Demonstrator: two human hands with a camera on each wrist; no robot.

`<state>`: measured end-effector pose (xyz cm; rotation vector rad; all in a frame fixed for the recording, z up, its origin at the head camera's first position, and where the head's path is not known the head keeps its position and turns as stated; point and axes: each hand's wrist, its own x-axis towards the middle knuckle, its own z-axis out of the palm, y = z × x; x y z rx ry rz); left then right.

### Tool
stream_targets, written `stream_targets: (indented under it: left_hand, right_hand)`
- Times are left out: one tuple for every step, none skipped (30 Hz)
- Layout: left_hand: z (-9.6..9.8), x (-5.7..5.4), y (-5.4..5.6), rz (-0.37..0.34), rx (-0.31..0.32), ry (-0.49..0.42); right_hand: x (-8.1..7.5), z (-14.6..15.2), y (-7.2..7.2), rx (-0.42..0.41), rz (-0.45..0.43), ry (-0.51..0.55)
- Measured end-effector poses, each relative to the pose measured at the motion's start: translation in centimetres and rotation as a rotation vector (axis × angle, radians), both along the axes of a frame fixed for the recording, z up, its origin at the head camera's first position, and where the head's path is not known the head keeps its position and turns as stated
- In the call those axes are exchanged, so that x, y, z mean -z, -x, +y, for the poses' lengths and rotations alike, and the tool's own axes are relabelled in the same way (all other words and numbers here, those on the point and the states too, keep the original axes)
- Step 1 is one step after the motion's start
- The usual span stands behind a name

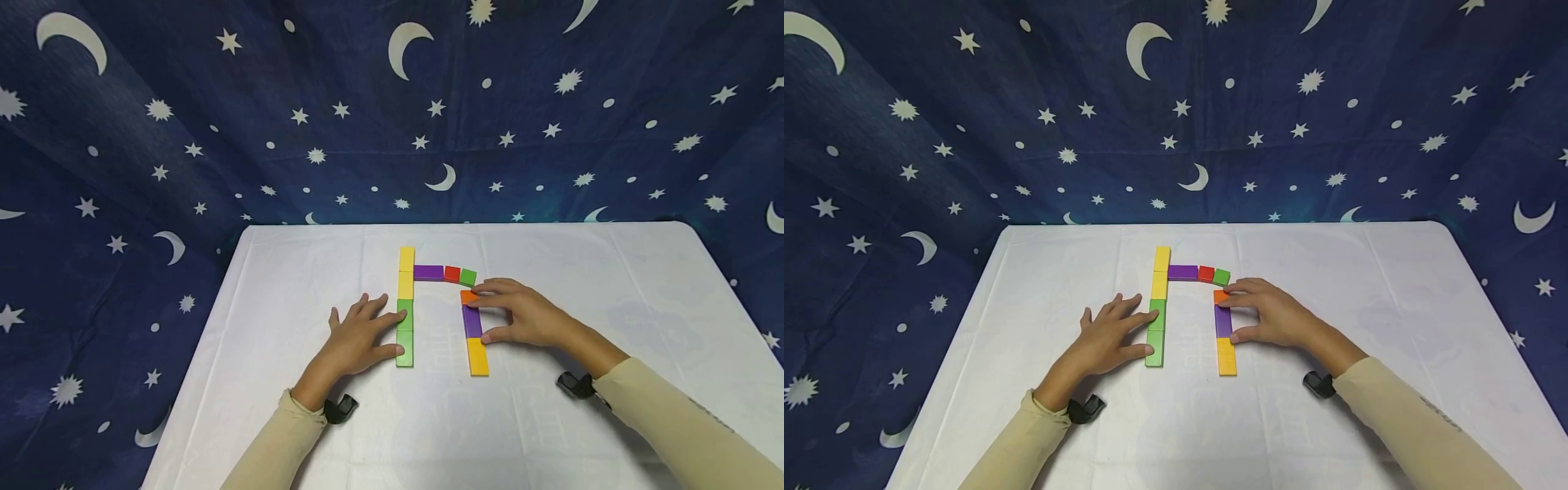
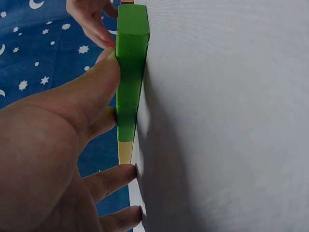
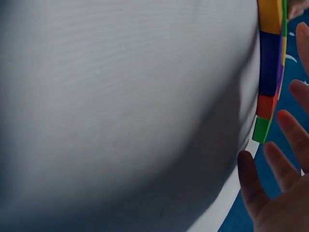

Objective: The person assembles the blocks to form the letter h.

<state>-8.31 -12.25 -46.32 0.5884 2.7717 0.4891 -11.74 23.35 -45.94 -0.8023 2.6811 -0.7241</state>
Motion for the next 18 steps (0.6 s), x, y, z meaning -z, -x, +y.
stream_targets:
  left_hand:
    - [0.00, 0.00, -0.01, -0.001, -0.001, -0.001]
    - [0.01, 0.00, -0.01, -0.001, -0.001, -0.002]
    - [0.02, -0.01, -0.01, -0.003, -0.002, -0.003]
    - [0.02, -0.01, -0.01, -0.003, -0.003, -0.003]
    - [0.03, -0.02, -0.01, -0.003, -0.004, -0.003]
    - [0.03, -0.02, -0.01, -0.002, -0.004, -0.003]
    - [0.03, -0.01, -0.01, -0.002, -0.005, -0.004]
    - [0.02, -0.01, -0.02, -0.002, -0.005, -0.002]
    - [0.01, 0.00, -0.03, -0.002, -0.006, -0.001]
    - [0.01, 0.02, -0.03, -0.001, -0.006, 0.000]
    - [0.00, 0.03, -0.03, -0.001, -0.006, -0.001]
    - [-0.01, 0.04, -0.03, -0.001, -0.006, -0.001]
    - [-0.02, 0.06, -0.03, -0.001, -0.005, -0.002]
    - [-0.02, 0.06, -0.03, -0.001, -0.005, -0.003]
    - [-0.03, 0.08, -0.02, 0.000, -0.004, -0.004]
    - [-0.02, 0.08, 0.00, 0.002, -0.003, -0.005]
    - [-0.03, 0.08, 0.01, 0.002, -0.001, -0.006]
    - [-0.03, 0.09, 0.01, 0.002, -0.001, -0.005]
  right_hand:
    - [-0.02, 0.06, -0.11, -0.018, 0.004, -0.004]
    - [-0.03, 0.12, -0.21, -0.035, 0.013, -0.009]
    - [-0.02, 0.18, -0.30, -0.050, 0.026, -0.010]
    - [0.01, 0.21, -0.36, -0.068, 0.039, -0.003]
    - [0.03, 0.25, -0.42, -0.083, 0.053, 0.004]
    - [0.06, 0.26, -0.48, -0.098, 0.068, 0.010]
    - [0.10, 0.27, -0.52, -0.111, 0.083, 0.016]
    - [0.16, 0.28, -0.54, -0.124, 0.095, 0.023]
    - [0.19, 0.26, -0.58, -0.132, 0.103, 0.031]
    - [0.23, 0.23, -0.62, -0.139, 0.107, 0.037]
    - [0.26, 0.20, -0.65, -0.139, 0.107, 0.039]
    - [0.31, 0.14, -0.70, -0.138, 0.104, 0.041]
    - [0.32, 0.08, -0.74, -0.134, 0.103, 0.042]
    - [0.34, 0.02, -0.79, -0.130, 0.103, 0.043]
    - [0.35, -0.05, -0.84, -0.125, 0.106, 0.042]
    - [0.37, -0.10, -0.88, -0.123, 0.110, 0.042]
    - [0.36, -0.15, -0.92, -0.119, 0.117, 0.043]
    - [0.36, -0.19, -0.95, -0.118, 0.124, 0.042]
